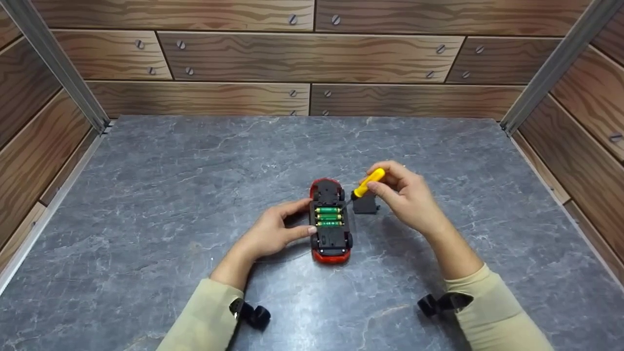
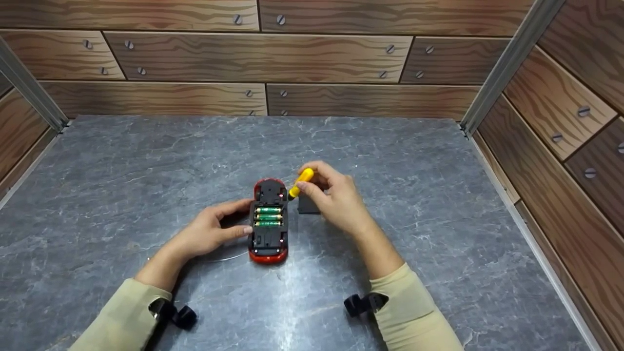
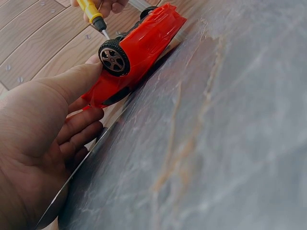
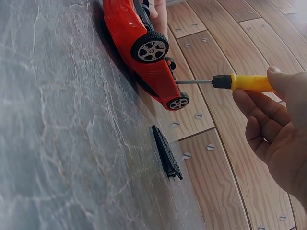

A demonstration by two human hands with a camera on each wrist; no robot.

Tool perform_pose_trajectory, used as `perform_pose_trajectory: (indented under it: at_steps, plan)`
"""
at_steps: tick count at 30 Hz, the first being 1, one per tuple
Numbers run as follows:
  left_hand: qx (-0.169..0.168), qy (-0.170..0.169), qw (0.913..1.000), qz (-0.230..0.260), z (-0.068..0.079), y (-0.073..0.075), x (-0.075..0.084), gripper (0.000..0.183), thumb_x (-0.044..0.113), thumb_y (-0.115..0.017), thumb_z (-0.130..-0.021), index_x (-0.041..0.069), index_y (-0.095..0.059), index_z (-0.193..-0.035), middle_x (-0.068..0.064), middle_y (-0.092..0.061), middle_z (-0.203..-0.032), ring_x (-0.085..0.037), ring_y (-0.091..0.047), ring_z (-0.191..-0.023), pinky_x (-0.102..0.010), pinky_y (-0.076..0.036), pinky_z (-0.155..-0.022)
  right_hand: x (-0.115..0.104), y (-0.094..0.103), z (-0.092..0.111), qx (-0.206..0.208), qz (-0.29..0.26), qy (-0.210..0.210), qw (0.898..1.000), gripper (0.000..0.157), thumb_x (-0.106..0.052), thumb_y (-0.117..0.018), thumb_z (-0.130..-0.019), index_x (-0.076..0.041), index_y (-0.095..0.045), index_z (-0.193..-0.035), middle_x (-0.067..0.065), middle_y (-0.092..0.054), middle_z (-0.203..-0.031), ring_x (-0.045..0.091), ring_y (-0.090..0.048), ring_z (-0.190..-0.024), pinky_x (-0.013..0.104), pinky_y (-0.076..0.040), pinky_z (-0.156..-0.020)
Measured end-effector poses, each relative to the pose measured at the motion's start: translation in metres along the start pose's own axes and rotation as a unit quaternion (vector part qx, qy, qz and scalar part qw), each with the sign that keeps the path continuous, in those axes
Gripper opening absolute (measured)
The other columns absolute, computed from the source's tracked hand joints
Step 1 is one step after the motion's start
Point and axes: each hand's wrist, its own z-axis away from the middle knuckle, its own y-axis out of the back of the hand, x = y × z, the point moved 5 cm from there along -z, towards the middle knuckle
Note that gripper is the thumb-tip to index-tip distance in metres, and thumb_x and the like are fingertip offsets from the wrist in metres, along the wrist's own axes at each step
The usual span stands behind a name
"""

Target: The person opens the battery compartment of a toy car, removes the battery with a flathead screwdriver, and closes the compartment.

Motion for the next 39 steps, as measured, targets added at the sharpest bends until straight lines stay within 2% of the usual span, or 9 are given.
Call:
perform_pose_trajectory:
  at_steps: [7,16,25,31,34,39]
  plan:
    - [0.000,0.006,1.0000,-0.002,0.000,0.001,-0.001,0.071,0.035,-0.084,-0.093,0.020,-0.055,-0.156,-0.006,-0.054,-0.158,-0.026,-0.045,-0.148,-0.047,-0.031,-0.125,0.000,-0.002,-0.002,0.001,0.035,0.002,0.999,0.016,-0.004,-0.071,-0.102,0.004,-0.067,-0.115,0.009,-0.080,-0.106,0.030,-0.076,-0.095,0.037,-0.064,-0.084]
    - [0.002,0.008,1.0000,0.002,0.002,0.000,-0.003,0.071,0.034,-0.084,-0.093,0.019,-0.055,-0.156,-0.009,-0.054,-0.158,-0.029,-0.046,-0.148,-0.049,-0.031,-0.125,-0.001,-0.006,0.000,0.006,0.040,0.003,0.999,0.012,-0.006,-0.071,-0.102,-0.003,-0.069,-0.114,0.009,-0.080,-0.105,0.022,-0.076,-0.096,0.028,-0.062,-0.084]
    - [0.005,-0.007,0.9999,-0.006,0.002,-0.001,0.000,0.069,0.033,-0.083,-0.094,0.016,-0.056,-0.155,-0.010,-0.055,-0.157,-0.029,-0.046,-0.147,-0.049,-0.031,-0.125,-0.001,-0.008,0.001,0.011,0.051,0.023,0.998,0.014,-0.004,-0.072,-0.101,-0.002,-0.069,-0.114,0.007,-0.080,-0.102,0.022,-0.076,-0.095,0.026,-0.062,-0.081]
    - [0.001,0.000,0.9999,-0.011,0.000,-0.002,0.001,0.069,0.034,-0.083,-0.094,0.017,-0.056,-0.155,-0.008,-0.054,-0.157,-0.028,-0.046,-0.147,-0.048,-0.031,-0.125,-0.003,-0.009,0.002,0.017,0.075,0.032,0.997,0.014,-0.004,-0.073,-0.100,-0.002,-0.069,-0.113,0.005,-0.080,-0.101,0.021,-0.076,-0.091,0.023,-0.061,-0.077]
    - [0.001,-0.001,0.9999,-0.013,0.000,-0.001,0.002,0.069,0.034,-0.083,-0.094,0.017,-0.056,-0.155,-0.010,-0.054,-0.158,-0.030,-0.046,-0.148,-0.049,-0.030,-0.125,-0.004,-0.010,0.003,0.014,0.090,0.036,0.995,0.015,-0.005,-0.073,-0.100,-0.001,-0.068,-0.114,0.003,-0.079,-0.100,0.021,-0.075,-0.089,0.024,-0.061,-0.077]
    - [0.001,0.002,0.9999,-0.015,0.001,-0.001,0.002,0.070,0.035,-0.083,-0.094,0.017,-0.056,-0.156,-0.011,-0.053,-0.158,-0.031,-0.045,-0.148,-0.050,-0.030,-0.125,-0.008,-0.013,0.003,0.004,0.108,0.044,0.993,0.016,-0.006,-0.073,-0.100,-0.001,-0.069,-0.115,0.002,-0.079,-0.101,0.019,-0.075,-0.092,0.031,-0.063,-0.080]
